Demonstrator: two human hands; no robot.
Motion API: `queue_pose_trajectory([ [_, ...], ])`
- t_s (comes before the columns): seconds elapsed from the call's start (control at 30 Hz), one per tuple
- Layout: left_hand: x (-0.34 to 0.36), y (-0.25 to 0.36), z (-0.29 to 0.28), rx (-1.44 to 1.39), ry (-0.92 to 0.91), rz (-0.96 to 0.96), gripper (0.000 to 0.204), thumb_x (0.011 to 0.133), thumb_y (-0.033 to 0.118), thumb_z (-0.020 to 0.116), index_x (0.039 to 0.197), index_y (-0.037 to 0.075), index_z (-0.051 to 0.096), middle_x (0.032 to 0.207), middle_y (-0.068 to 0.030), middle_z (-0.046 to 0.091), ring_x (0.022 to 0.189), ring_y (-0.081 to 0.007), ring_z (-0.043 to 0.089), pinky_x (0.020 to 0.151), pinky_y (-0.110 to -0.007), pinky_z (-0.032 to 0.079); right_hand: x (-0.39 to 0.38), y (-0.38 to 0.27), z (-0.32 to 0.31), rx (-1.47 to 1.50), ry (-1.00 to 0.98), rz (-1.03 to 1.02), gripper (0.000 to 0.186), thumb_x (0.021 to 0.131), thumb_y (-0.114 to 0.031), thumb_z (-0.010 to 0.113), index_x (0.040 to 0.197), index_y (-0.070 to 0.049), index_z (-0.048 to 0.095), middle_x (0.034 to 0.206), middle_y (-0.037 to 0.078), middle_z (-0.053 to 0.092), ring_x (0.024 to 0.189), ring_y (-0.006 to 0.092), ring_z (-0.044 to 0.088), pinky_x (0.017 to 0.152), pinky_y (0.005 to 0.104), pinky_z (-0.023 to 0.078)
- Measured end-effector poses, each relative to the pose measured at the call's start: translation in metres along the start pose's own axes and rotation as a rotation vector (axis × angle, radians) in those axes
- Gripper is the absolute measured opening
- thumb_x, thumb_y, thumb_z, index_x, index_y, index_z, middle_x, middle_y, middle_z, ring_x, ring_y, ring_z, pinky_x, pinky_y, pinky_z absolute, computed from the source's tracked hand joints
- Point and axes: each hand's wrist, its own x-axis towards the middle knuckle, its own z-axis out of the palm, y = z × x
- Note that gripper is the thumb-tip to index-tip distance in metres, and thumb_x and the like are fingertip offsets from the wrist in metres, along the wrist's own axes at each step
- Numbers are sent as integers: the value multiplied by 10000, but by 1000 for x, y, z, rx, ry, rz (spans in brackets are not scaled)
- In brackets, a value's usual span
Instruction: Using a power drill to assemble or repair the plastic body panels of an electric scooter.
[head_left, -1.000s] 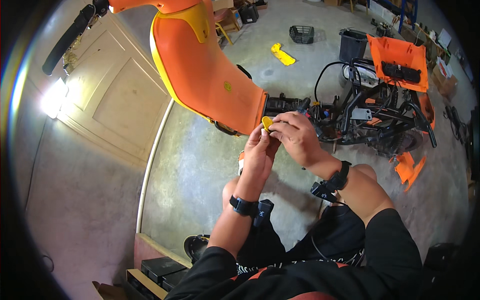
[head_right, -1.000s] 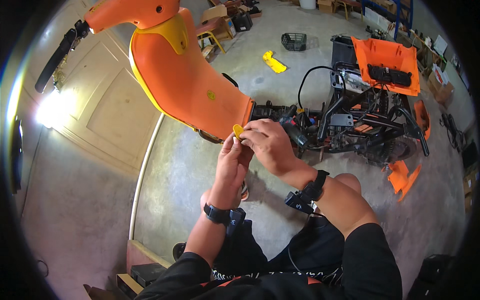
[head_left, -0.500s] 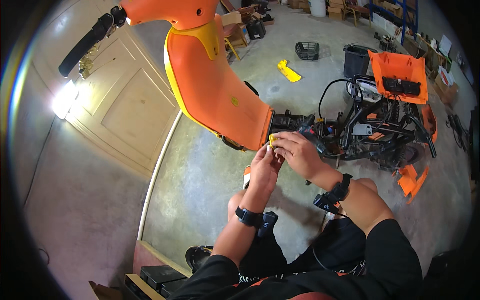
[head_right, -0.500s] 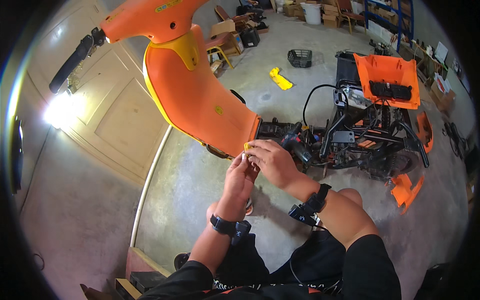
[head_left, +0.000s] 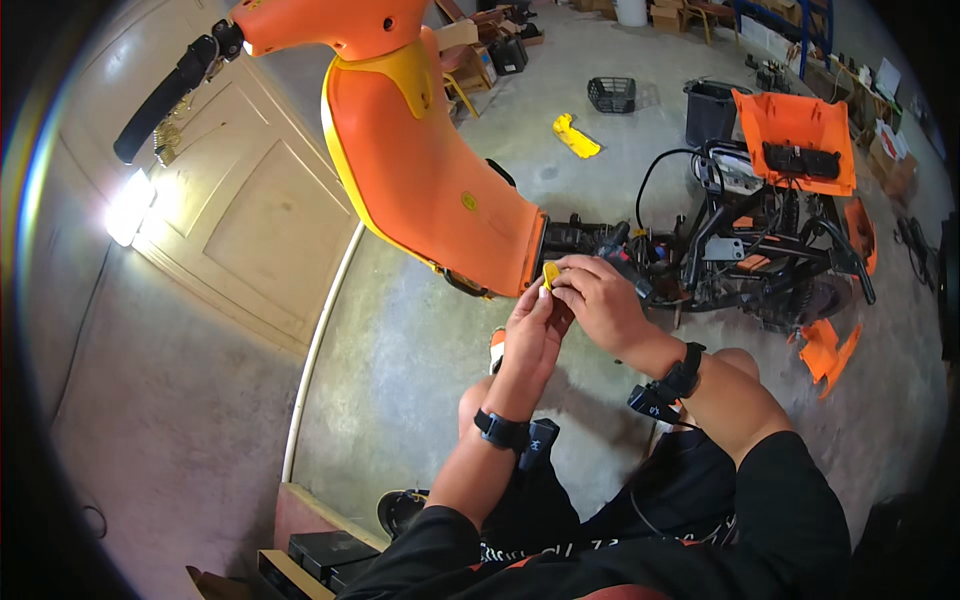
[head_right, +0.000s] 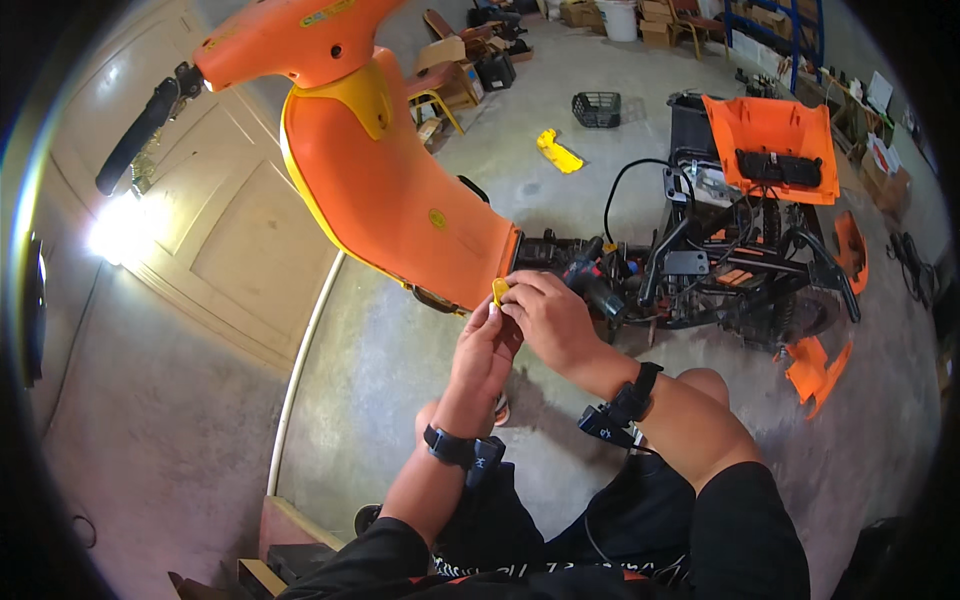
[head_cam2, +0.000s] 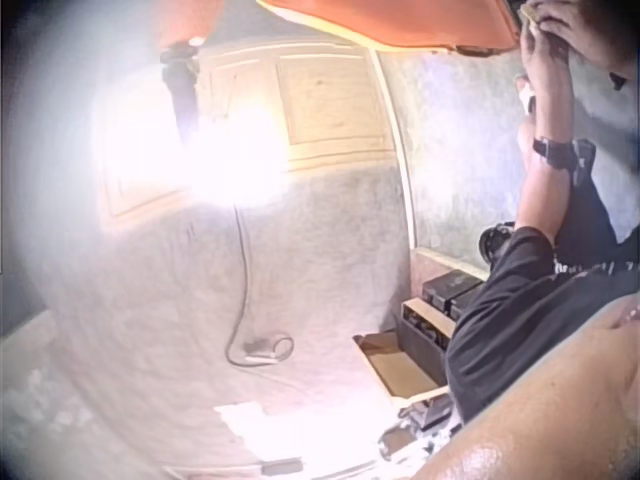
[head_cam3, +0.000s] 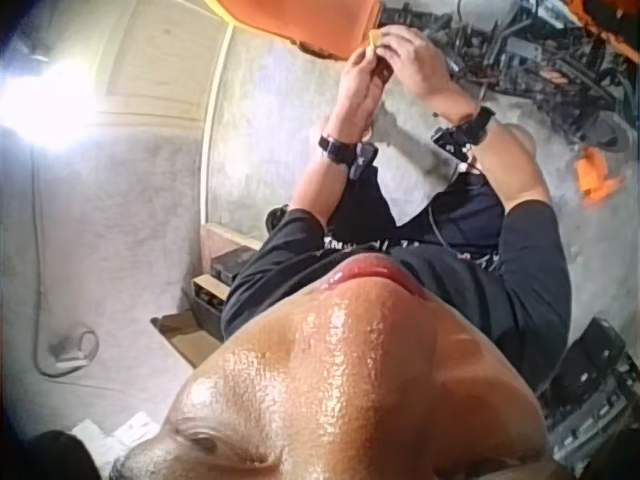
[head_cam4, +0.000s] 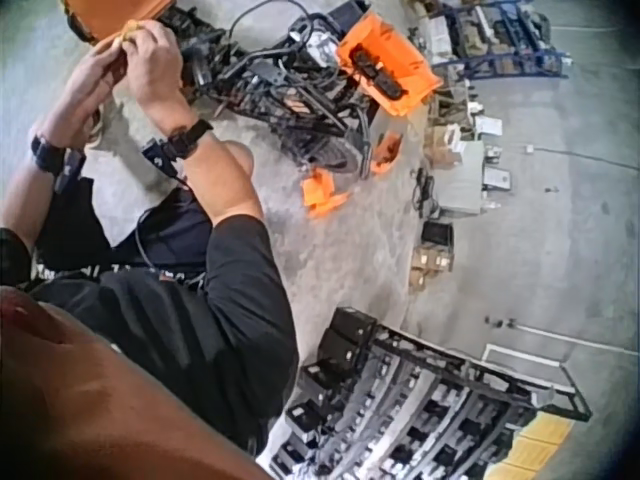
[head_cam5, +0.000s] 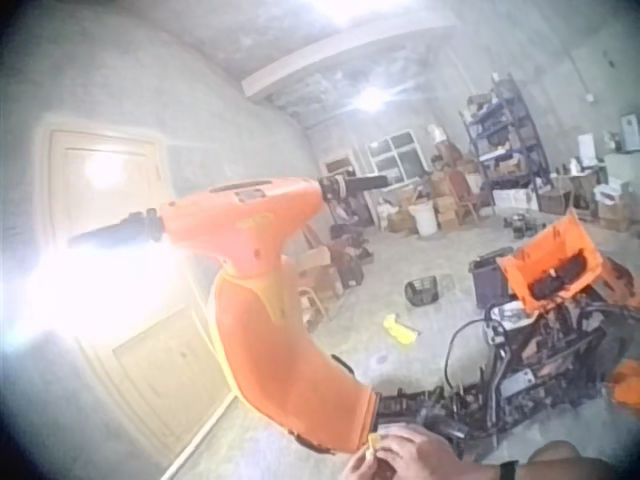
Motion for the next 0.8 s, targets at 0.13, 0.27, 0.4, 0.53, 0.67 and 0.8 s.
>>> queue_pose_trajectory([
  [0.13,-1,-1,4,20,-81,27,332,1000,128,388,1303,3,445,1236,-137,544,1124,-252,563,980,-384,455,0,1,1,428,-57,296,225,801,-18,652,1006,1,562,968,126,625,880,234,624,774,318,496],
  [0.27,-3,0,4,25,-87,74,325,997,122,391,1294,3,448,1240,-139,540,1130,-247,558,1011,-391,436,0,8,6,603,-94,452,260,837,-35,652,1069,-1,541,977,102,638,893,146,621,787,281,498],
  [0.4,-3,2,5,-5,-16,45,298,995,130,398,1260,17,474,1223,-121,551,1109,-226,566,993,-377,448,1,15,11,780,-109,465,244,888,-73,608,1102,18,538,964,63,634,839,105,605,762,261,494],
  [0.53,-1,6,7,-115,-70,53,284,998,191,417,1216,18,473,1171,-105,578,1092,-213,571,947,-351,473,4,24,11,860,-176,577,225,959,-106,478,1126,32,540,966,62,632,787,93,586,700,244,481],
  [0.67,-1,10,7,-139,-63,-8,349,998,289,434,1200,8,477,1126,-111,588,1043,-200,587,910,-320,494,5,23,11,902,-121,663,251,985,-143,427,1102,20,578,913,34,621,767,93,573,723,245,487],
  [0.8,-4,12,4,-85,-79,-5,392,985,372,438,1185,39,494,1010,-76,604,848,-144,596,770,-260,518,5,21,4,1056,-247,854,290,1002,-213,413,1095,-20,608,852,-10,612,817,85,590,767,264,505],
])
